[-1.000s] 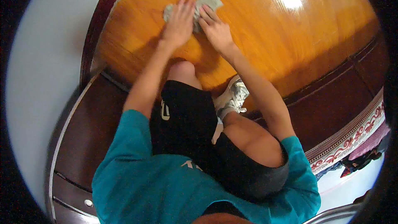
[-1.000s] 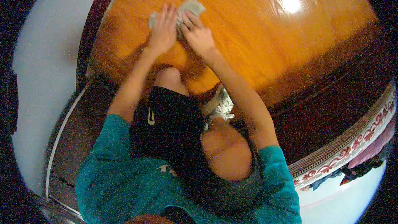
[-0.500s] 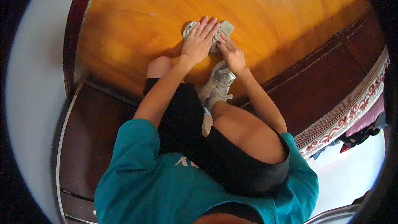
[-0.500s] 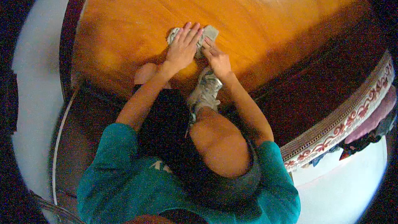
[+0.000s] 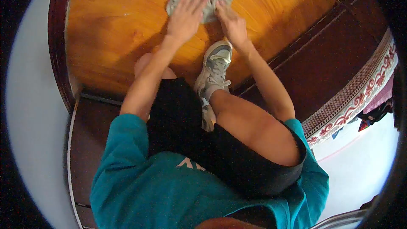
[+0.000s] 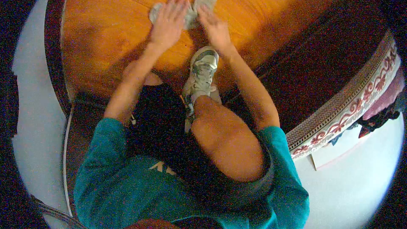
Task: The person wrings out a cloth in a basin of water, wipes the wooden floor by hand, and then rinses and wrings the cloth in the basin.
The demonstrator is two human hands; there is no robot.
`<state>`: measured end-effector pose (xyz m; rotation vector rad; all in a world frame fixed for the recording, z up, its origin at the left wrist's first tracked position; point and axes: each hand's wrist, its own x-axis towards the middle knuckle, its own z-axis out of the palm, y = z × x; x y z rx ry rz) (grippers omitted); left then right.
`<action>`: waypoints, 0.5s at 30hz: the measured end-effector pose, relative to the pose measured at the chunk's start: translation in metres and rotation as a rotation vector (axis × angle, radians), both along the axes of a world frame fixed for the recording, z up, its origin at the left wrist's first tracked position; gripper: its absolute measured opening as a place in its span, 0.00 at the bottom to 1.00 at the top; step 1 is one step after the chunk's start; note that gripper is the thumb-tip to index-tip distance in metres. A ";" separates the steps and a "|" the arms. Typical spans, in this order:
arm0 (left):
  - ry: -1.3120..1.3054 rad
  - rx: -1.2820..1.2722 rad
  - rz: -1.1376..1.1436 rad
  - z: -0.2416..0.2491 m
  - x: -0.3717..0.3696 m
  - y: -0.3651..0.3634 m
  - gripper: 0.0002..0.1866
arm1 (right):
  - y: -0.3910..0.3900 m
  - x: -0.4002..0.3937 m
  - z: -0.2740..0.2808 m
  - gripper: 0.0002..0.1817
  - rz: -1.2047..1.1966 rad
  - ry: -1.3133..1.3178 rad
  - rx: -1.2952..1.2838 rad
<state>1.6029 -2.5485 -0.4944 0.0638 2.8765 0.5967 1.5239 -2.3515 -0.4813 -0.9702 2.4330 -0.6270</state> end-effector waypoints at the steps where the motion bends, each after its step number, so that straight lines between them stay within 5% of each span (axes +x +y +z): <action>1: -0.008 0.071 -0.057 -0.002 0.015 0.014 0.34 | 0.026 0.018 -0.002 0.22 0.037 0.008 0.000; 5: -0.008 0.274 -0.129 0.005 0.040 0.046 0.37 | 0.070 0.059 0.012 0.23 0.036 -0.040 0.087; 8: -0.054 0.151 -0.266 0.004 0.035 0.037 0.37 | 0.067 0.053 0.014 0.22 0.060 -0.037 0.083; 12: -0.016 0.195 -0.135 0.000 0.030 0.027 0.34 | 0.029 0.030 0.019 0.12 -0.071 0.076 0.000; 15: 0.018 0.100 -0.078 -0.001 0.007 0.011 0.35 | -0.002 0.006 0.005 0.18 -0.070 0.122 -0.028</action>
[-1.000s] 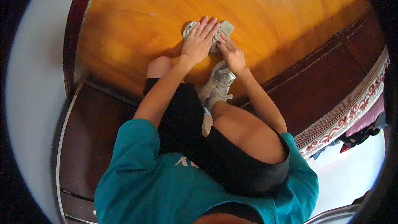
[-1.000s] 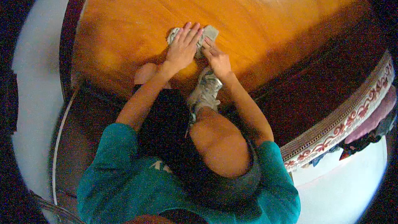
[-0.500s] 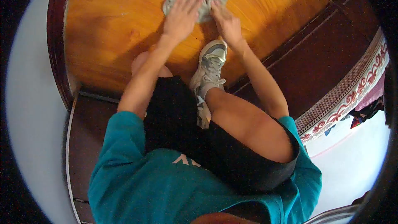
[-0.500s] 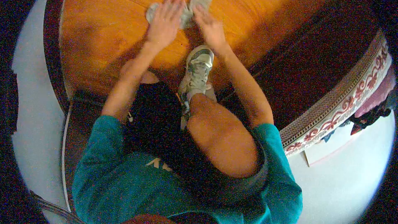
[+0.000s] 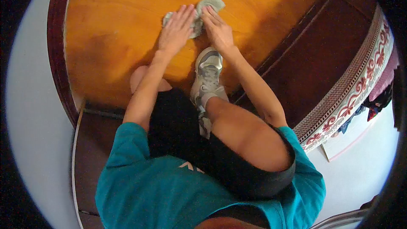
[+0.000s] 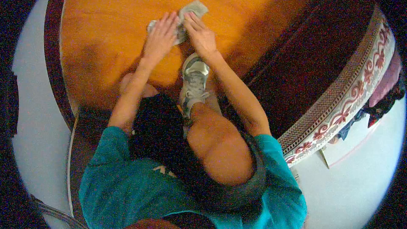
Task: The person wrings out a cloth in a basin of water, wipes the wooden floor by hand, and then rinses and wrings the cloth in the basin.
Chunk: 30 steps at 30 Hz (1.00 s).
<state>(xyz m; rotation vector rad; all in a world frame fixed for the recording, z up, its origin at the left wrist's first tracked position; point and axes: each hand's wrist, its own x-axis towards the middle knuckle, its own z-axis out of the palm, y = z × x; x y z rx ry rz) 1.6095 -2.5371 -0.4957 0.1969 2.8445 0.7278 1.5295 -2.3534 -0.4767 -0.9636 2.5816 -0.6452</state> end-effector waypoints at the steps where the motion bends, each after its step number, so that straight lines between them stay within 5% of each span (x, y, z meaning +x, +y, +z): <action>1: 0.022 -0.073 0.040 0.001 -0.014 -0.006 0.36 | -0.010 -0.013 0.001 0.23 0.040 0.009 0.047; 8: 0.208 -0.163 0.224 -0.005 -0.105 -0.027 0.33 | -0.039 -0.070 -0.010 0.24 -0.019 0.217 -0.020; 18: 0.037 -0.122 0.083 0.002 0.000 -0.006 0.30 | -0.020 0.023 0.024 0.30 -0.214 -0.073 -0.008; 21: 0.059 0.011 0.186 -0.002 -0.034 -0.014 0.29 | -0.043 -0.005 -0.002 0.33 -0.242 -0.015 -0.027; 30: 0.269 -0.227 0.283 -0.012 -0.154 -0.103 0.28 | -0.136 -0.134 -0.034 0.34 -0.106 0.282 -0.100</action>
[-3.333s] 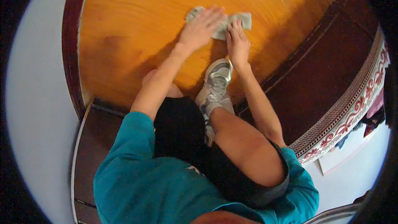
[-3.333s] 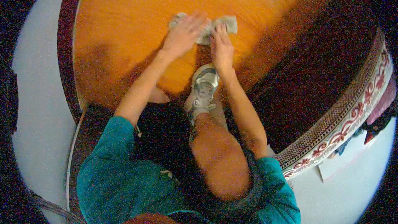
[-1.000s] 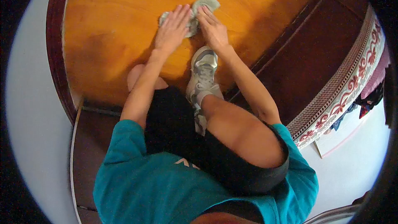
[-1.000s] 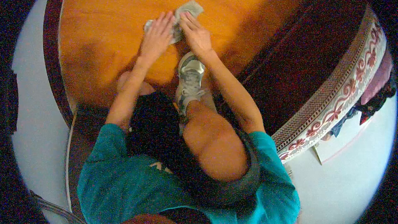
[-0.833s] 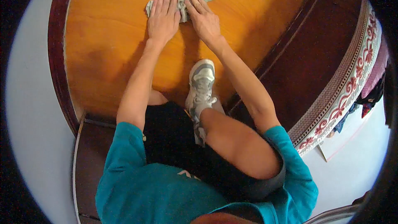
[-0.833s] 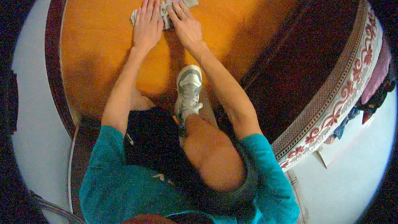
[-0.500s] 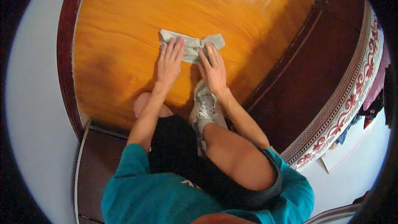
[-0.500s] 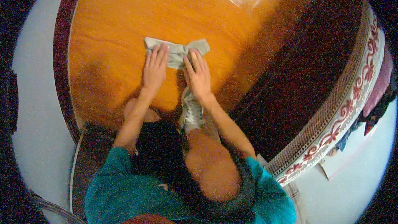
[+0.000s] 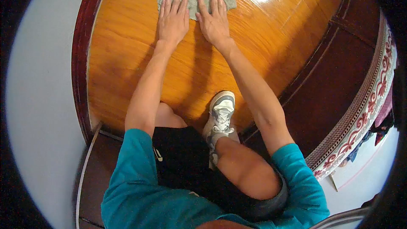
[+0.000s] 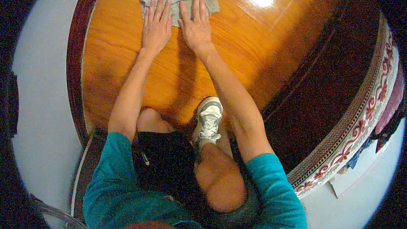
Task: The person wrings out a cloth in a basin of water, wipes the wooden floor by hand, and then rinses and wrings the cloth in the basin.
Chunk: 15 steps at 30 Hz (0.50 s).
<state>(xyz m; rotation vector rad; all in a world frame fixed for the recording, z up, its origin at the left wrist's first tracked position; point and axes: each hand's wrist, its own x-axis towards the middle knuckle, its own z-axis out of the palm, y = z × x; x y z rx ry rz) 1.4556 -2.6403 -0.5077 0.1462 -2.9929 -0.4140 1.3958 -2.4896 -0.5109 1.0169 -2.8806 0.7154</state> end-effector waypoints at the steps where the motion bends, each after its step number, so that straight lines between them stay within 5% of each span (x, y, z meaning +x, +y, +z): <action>1: -0.001 0.003 0.016 0.000 0.003 0.002 0.28 | 0.006 0.008 0.000 0.34 -0.005 -0.004 0.006; 8: -0.331 0.203 -0.179 0.018 0.144 0.098 0.30 | 0.118 0.157 0.032 0.33 -0.043 -0.268 0.138; 15: -0.263 0.166 -0.295 0.017 0.078 0.135 0.28 | 0.142 0.141 0.030 0.33 -0.258 -0.392 0.140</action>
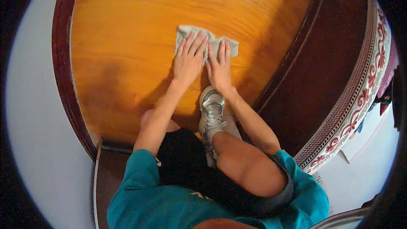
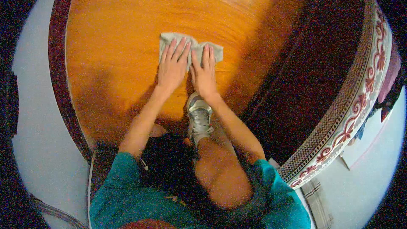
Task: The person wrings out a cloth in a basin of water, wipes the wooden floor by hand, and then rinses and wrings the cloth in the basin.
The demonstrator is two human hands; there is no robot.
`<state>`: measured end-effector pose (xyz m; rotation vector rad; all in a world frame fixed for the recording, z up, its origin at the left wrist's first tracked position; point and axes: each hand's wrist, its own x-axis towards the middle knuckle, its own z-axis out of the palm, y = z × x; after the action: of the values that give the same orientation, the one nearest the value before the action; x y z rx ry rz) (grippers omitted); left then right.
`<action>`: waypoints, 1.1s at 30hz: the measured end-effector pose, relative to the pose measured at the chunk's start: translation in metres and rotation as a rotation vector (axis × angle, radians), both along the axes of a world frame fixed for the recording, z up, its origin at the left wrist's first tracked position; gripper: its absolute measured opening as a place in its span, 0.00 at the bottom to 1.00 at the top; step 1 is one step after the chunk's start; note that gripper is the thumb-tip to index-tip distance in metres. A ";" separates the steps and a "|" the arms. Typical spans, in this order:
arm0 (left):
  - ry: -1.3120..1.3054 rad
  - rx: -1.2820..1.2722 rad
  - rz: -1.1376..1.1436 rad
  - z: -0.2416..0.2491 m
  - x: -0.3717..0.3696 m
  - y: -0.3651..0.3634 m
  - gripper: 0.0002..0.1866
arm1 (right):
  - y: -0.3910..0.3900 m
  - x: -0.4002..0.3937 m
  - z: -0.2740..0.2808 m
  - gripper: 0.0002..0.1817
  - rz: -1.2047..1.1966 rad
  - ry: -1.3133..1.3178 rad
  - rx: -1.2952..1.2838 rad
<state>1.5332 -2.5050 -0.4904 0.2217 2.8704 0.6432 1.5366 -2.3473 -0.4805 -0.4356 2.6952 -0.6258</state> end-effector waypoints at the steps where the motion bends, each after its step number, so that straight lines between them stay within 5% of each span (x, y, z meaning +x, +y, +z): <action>1: 0.049 0.032 0.003 -0.005 -0.023 0.007 0.29 | 0.002 -0.020 -0.005 0.33 -0.042 0.076 -0.013; 8: 0.246 0.068 -0.034 -0.020 -0.116 0.053 0.27 | 0.054 -0.106 -0.009 0.30 -0.149 0.248 -0.047; 14: -0.027 0.042 -0.499 0.000 0.005 0.057 0.30 | 0.095 0.060 0.011 0.35 -0.232 -0.084 -0.046; 19: -0.016 0.188 -0.494 -0.008 -0.004 0.077 0.30 | 0.091 0.067 0.014 0.32 -0.291 -0.053 -0.088; 27: 0.254 0.146 -0.256 -0.028 -0.144 0.148 0.26 | 0.145 -0.095 -0.023 0.28 -0.352 0.279 -0.045; 33: 0.172 0.116 -0.401 -0.019 -0.077 0.113 0.29 | 0.126 -0.002 -0.008 0.30 -0.387 0.151 -0.032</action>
<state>1.4564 -2.3917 -0.5096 0.8817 2.8178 0.7364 1.5347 -2.2211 -0.4888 0.0398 2.9437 -0.7662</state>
